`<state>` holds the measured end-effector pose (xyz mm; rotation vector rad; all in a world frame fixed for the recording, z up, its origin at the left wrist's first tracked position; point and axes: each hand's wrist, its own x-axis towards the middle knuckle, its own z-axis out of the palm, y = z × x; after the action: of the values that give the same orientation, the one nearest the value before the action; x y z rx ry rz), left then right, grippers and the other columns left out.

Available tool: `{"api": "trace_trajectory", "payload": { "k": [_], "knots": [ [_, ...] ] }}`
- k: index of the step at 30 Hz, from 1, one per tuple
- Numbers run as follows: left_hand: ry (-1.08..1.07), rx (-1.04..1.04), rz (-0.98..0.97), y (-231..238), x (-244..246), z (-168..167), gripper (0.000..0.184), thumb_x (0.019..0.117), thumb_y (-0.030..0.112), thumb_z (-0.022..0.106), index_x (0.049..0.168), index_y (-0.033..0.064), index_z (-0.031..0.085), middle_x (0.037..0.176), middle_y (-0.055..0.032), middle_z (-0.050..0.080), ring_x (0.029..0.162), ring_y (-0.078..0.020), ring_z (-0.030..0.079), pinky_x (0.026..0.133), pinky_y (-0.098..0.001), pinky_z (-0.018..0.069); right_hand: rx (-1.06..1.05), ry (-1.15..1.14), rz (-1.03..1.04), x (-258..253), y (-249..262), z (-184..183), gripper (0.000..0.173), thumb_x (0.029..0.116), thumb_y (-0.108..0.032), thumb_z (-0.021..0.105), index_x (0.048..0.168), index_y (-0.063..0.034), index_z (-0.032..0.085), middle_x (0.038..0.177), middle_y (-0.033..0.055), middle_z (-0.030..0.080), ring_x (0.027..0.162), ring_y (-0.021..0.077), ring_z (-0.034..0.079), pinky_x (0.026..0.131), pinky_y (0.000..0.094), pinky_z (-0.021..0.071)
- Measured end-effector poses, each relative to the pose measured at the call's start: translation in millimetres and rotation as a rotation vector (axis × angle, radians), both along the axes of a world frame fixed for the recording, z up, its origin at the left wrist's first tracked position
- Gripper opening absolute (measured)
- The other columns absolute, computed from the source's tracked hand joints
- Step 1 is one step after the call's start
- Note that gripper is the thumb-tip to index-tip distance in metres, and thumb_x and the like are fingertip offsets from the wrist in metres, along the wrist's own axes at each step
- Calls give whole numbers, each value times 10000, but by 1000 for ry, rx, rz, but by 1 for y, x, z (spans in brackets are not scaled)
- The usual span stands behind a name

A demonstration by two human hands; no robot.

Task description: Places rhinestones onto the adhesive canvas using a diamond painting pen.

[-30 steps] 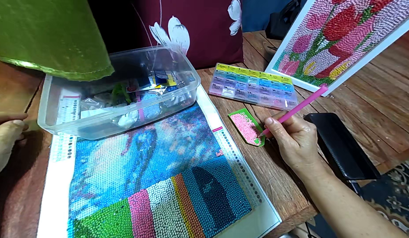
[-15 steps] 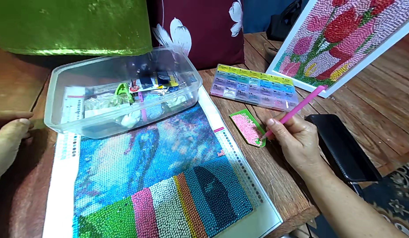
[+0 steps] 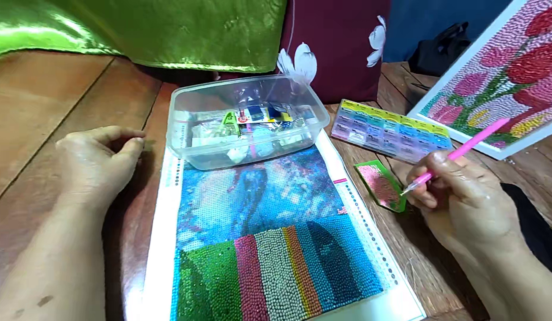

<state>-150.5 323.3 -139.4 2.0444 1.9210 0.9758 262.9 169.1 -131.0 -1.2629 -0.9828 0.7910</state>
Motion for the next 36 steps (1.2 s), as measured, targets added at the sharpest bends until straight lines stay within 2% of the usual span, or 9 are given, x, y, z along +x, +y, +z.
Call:
{"api": "trace_trajectory", "payload": {
  "k": [4,7,12,19,22,27,32,36],
  "knots": [
    [13,24,-31,2,-2,-1,250,1025,115,541,1105,-60,701,962,-287,683,823,-396,650,793,-638,477,92,-137,106,-26,13,-2,287,1051,-173,471,821,-231,632,675,-118,622,513,-41,499,478,104,419],
    [0,15,-31,3,-3,-2,245,1028,119,545,1112,-51,700,974,-277,684,820,-369,651,790,-614,487,159,-254,146,-37,23,-10,226,1037,-140,504,851,-203,616,699,-136,630,561,-56,548,517,95,457],
    [14,24,-36,2,-1,-1,245,1026,119,545,1110,-54,698,966,-269,684,808,-347,644,785,-598,486,214,-462,154,-38,27,-29,188,1020,-160,538,848,-150,614,667,-143,578,548,-92,513,507,67,423],
    [38,21,-32,0,1,1,243,1029,114,540,1105,-55,699,978,-273,681,818,-350,639,792,-590,480,225,-549,173,-36,26,-36,210,1027,-187,547,836,-128,613,642,-122,532,533,-82,484,493,70,405],
    [48,41,-47,1,-2,-1,262,1022,136,535,1111,-47,701,983,-262,684,818,-325,636,788,-572,478,257,-645,154,-30,29,-38,238,1034,-198,533,829,-107,613,651,-108,528,559,-89,495,519,62,409],
    [53,39,-43,3,-5,-3,290,1020,174,527,1113,-42,697,986,-254,680,821,-319,636,784,-572,479,271,-697,146,-23,29,-45,238,1026,-192,536,825,-97,620,652,-114,535,583,-113,504,543,53,416],
    [41,35,-30,5,-8,-6,293,1013,199,535,1114,-24,695,965,-225,677,800,-275,628,771,-534,488,278,-728,161,-24,28,-45,262,1025,-196,535,802,-84,616,624,-104,498,550,-109,454,508,58,366],
    [46,20,-27,5,-7,-5,289,1022,190,532,1126,-26,693,982,-226,681,808,-277,633,779,-532,491,282,-766,160,-24,28,-46,274,1019,-202,533,786,-82,611,623,-100,491,549,-113,438,508,58,349]
  ]
}}
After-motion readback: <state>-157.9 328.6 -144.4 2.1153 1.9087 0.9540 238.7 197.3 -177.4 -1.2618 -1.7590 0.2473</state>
